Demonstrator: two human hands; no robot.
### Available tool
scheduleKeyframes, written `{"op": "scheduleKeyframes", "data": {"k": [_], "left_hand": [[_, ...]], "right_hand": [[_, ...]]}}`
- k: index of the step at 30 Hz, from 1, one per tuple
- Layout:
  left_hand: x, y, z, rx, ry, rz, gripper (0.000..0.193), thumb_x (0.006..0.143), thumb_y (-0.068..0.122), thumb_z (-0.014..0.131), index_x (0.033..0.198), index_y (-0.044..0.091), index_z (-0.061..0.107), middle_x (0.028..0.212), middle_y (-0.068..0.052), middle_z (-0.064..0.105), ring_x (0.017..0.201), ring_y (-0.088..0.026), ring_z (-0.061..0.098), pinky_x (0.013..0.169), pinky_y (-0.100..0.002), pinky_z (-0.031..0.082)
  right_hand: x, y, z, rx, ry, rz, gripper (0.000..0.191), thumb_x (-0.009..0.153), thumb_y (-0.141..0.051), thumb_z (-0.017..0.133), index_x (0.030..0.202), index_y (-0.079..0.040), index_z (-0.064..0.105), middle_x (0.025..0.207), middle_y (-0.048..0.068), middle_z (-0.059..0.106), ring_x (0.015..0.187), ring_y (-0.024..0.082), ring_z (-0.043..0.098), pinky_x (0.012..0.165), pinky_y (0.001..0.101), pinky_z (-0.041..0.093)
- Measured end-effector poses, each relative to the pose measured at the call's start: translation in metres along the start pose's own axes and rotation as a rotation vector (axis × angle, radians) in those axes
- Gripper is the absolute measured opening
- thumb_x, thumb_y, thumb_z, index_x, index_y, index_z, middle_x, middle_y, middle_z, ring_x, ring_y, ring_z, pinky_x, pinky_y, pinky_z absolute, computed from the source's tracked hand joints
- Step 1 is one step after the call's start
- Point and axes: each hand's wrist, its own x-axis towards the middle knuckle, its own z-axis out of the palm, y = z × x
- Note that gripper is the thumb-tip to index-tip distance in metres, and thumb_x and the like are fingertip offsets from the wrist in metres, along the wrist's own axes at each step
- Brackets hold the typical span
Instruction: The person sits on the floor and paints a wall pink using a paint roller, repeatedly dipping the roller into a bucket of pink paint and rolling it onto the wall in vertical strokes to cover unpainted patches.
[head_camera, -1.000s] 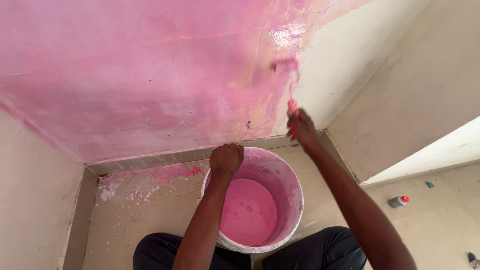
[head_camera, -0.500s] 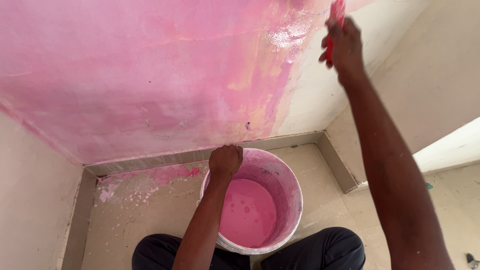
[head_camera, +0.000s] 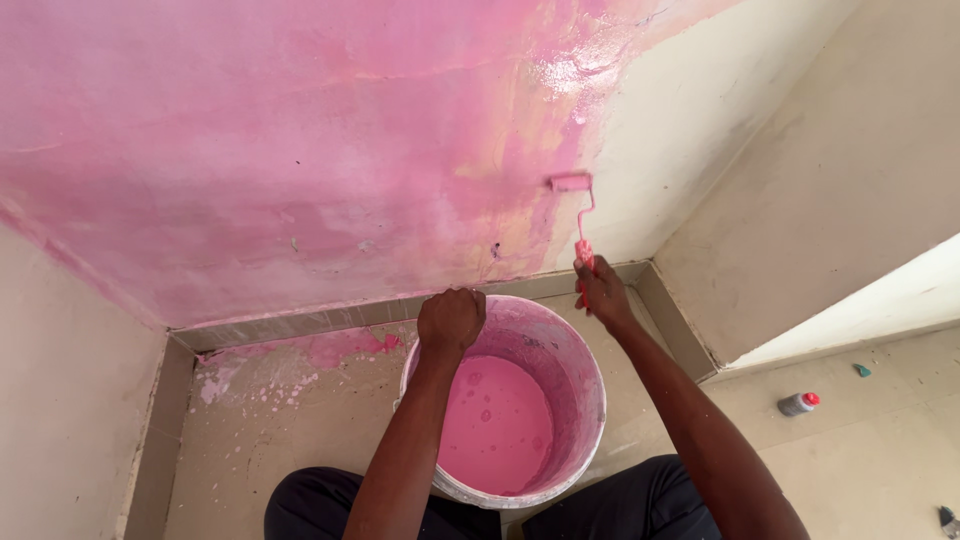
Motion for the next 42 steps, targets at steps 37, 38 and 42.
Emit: {"op": "scheduleKeyframes", "data": {"k": [37, 38, 42], "left_hand": [[-0.006, 0.0, -0.003, -0.006, 0.006, 0.018, 0.054, 0.101, 0.031, 0.04, 0.071, 0.003, 0.074, 0.079, -0.025, 0.072, 0.076, -0.041, 0.072, 0.081, -0.052, 0.056], [-0.006, -0.001, -0.002, -0.001, 0.009, 0.02, 0.054, 0.101, 0.032, 0.04, 0.072, 0.003, 0.074, 0.078, -0.025, 0.072, 0.075, -0.041, 0.072, 0.08, -0.052, 0.057], [-0.004, -0.002, 0.0, 0.01, 0.025, 0.028, 0.054, 0.101, 0.033, 0.04, 0.071, 0.003, 0.074, 0.076, -0.025, 0.072, 0.074, -0.042, 0.072, 0.079, -0.052, 0.057]], "right_hand": [[0.004, -0.008, 0.008, 0.035, -0.019, -0.019, 0.034, 0.103, -0.045, 0.055, 0.1, -0.011, 0.054, 0.075, 0.003, 0.059, 0.053, 0.014, 0.061, 0.043, 0.0293, 0.048], [0.01, -0.015, 0.005, 0.053, -0.013, -0.058, 0.033, 0.104, -0.044, 0.055, 0.1, -0.011, 0.054, 0.075, 0.003, 0.059, 0.053, 0.014, 0.06, 0.043, 0.0292, 0.048], [0.045, -0.07, -0.014, 0.104, 0.003, -0.26, 0.03, 0.104, -0.04, 0.054, 0.105, -0.01, 0.055, 0.076, 0.003, 0.059, 0.055, 0.012, 0.061, 0.043, 0.0281, 0.05]]}}
